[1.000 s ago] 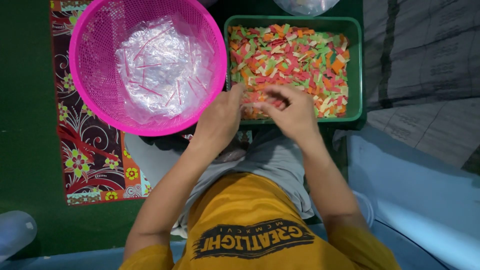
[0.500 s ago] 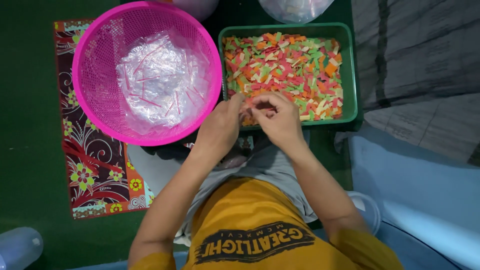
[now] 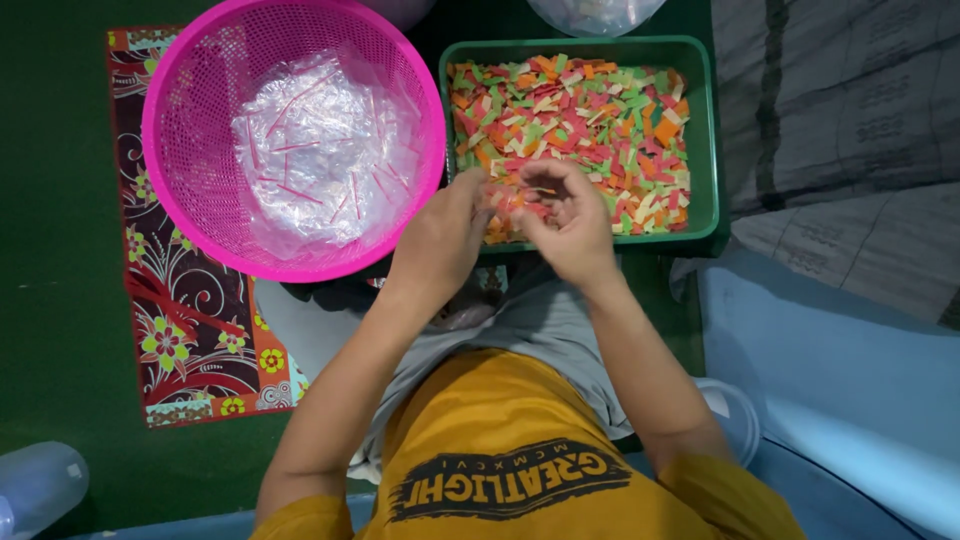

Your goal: Packaging small colorful crackers into clear plastic bags

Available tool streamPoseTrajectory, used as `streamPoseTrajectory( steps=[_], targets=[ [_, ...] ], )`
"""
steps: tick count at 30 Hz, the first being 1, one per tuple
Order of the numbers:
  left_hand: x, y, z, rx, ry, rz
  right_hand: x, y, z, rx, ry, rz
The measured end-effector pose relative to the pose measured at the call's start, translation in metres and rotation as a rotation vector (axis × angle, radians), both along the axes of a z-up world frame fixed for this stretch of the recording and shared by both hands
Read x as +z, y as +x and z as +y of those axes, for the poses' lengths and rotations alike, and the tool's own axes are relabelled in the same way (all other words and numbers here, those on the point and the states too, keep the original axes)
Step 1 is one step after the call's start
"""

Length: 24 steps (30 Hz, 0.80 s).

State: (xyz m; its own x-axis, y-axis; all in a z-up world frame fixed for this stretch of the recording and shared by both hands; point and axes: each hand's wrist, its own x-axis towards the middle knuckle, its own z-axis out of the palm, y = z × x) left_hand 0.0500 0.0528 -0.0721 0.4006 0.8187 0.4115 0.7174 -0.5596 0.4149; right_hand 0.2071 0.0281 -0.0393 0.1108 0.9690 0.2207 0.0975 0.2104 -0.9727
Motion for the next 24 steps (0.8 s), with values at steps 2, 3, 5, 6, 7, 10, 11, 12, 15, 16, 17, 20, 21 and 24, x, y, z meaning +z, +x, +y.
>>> streamPoseTrajectory(
  steps=[2,3,5,6,7,10,11,12,15,16,17,20,21,24],
  targets=[
    [0.006,-0.001,-0.001,-0.003,-0.031,-0.047,-0.004,0.0,-0.002,0.065,-0.03,0.026],
    [0.009,-0.001,-0.001,-0.022,-0.059,-0.105,-0.007,0.0,-0.002,0.047,-0.029,-0.026],
    [0.015,-0.001,-0.002,-0.046,-0.086,-0.161,-0.014,0.001,-0.003,0.024,-0.028,-0.076],
    [0.019,0.0,-0.003,-0.045,-0.088,-0.204,-0.017,0.001,-0.004,-0.015,-0.045,-0.117],
    [0.023,0.0,-0.004,-0.044,-0.091,-0.247,-0.021,0.001,-0.004,-0.055,-0.063,-0.158],
    [0.017,-0.006,0.002,-0.023,-0.034,-0.245,-0.01,0.006,0.001,-0.022,-0.118,-0.02],
    [0.022,-0.007,0.002,-0.025,-0.034,-0.243,-0.008,0.007,0.001,-0.023,-0.117,-0.019],
    [0.028,-0.008,0.003,-0.075,-0.074,-0.297,-0.005,0.009,0.001,0.009,-0.131,0.016],
    [0.047,-0.006,-0.001,-0.151,-0.168,-0.374,0.002,0.013,0.002,0.075,-0.112,0.033],
    [0.054,-0.005,-0.003,-0.175,-0.221,-0.396,0.004,0.014,0.003,0.108,-0.079,0.015],
    [0.048,-0.005,-0.003,-0.174,-0.219,-0.396,0.003,0.014,0.001,0.11,-0.077,0.016],
    [0.035,-0.005,-0.005,-0.173,-0.257,-0.384,-0.003,0.014,-0.004,0.152,-0.009,-0.123],
    [0.035,-0.004,-0.007,-0.152,-0.282,-0.392,-0.005,0.014,-0.006,0.137,0.027,-0.167],
    [0.038,-0.006,-0.011,-0.161,-0.302,-0.421,-0.004,0.015,-0.007,0.145,0.087,-0.245]
  ],
)
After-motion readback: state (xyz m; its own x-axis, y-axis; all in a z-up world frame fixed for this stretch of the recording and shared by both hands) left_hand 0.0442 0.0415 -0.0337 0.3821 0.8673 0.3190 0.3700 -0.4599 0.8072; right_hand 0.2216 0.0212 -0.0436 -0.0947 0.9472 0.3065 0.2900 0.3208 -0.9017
